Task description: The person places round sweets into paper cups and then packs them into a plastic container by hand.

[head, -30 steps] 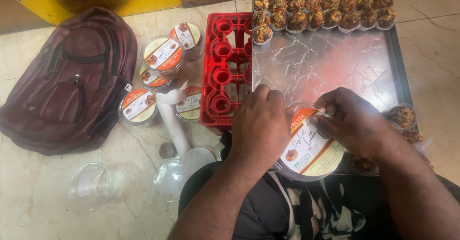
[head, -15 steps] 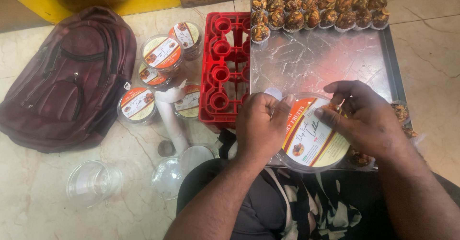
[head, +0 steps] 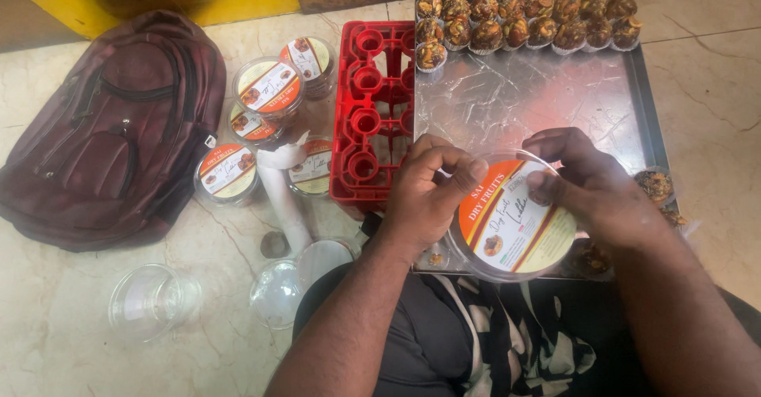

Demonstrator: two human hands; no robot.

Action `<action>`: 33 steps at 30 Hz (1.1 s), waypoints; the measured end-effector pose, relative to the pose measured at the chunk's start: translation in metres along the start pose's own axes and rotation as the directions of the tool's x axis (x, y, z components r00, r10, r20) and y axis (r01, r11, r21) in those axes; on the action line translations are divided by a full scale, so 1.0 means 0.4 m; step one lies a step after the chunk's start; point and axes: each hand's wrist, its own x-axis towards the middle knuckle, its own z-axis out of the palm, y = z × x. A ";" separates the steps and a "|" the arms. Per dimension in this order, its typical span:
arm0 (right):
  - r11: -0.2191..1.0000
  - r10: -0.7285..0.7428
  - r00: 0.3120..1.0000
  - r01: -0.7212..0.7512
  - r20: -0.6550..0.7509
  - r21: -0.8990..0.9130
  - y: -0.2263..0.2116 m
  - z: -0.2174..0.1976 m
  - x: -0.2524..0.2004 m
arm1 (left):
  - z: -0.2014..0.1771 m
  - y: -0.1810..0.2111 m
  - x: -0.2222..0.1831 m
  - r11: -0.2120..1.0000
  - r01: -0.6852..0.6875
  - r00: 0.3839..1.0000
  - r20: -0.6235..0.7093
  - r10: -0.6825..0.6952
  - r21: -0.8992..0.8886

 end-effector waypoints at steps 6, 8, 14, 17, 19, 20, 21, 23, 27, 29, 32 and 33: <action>0.999 0.018 0.949 -0.001 0.316 -0.054 -0.027 -0.086 0.003 | 0.025 -0.020 -0.008 0.993 0.039 0.986 -0.157 -0.057 -0.115; 0.967 -0.018 0.910 0.122 0.415 -0.226 -0.033 -0.102 0.009 | 0.031 -0.015 -0.014 0.990 0.076 0.976 -0.193 -0.099 -0.122; 0.865 -0.019 0.926 0.205 0.377 -0.458 -0.050 -0.082 0.000 | 0.053 -0.002 -0.029 0.980 0.075 0.955 -0.268 -0.124 -0.184; 0.852 0.028 0.964 0.115 0.264 -0.511 -0.062 -0.045 -0.011 | 0.059 -0.004 -0.039 0.994 0.013 0.956 -0.291 -0.045 -0.109; 0.844 -0.015 0.972 0.138 0.235 -0.518 -0.068 -0.027 -0.014 | 0.071 -0.006 -0.045 0.998 0.004 0.954 -0.299 -0.024 -0.068; 0.850 -0.055 0.975 0.159 0.216 -0.501 -0.066 -0.017 -0.014 | 0.073 -0.005 -0.046 0.999 -0.001 0.953 -0.304 -0.013 -0.048; 0.856 -0.094 0.976 0.180 0.195 -0.485 -0.062 -0.005 -0.013 | 0.070 -0.001 -0.042 1.000 0.023 0.965 -0.262 -0.020 0.006; 0.834 -0.181 0.968 0.246 0.176 -0.494 -0.055 0.007 -0.014 | 0.052 0.020 -0.024 0.990 0.063 0.983 -0.178 -0.040 0.123; 0.735 -0.366 0.887 0.462 0.282 -0.497 -0.027 -0.012 -0.012 | 0.029 0.119 -0.009 0.601 -0.354 0.918 0.144 0.369 0.717; 0.764 -0.328 0.866 0.478 0.377 -0.434 -0.010 -0.045 -0.002 | 0.047 0.166 0.014 0.510 -0.346 0.938 0.297 0.179 0.787; 0.884 -0.051 0.880 0.259 0.472 -0.388 -0.004 -0.106 0.010 | 0.091 0.205 0.031 0.447 -0.301 0.943 0.332 0.008 0.843; 0.903 0.057 0.884 0.153 0.464 -0.402 -0.004 -0.111 0.008 | 0.110 0.205 0.047 0.499 -0.274 0.951 0.308 0.015 0.822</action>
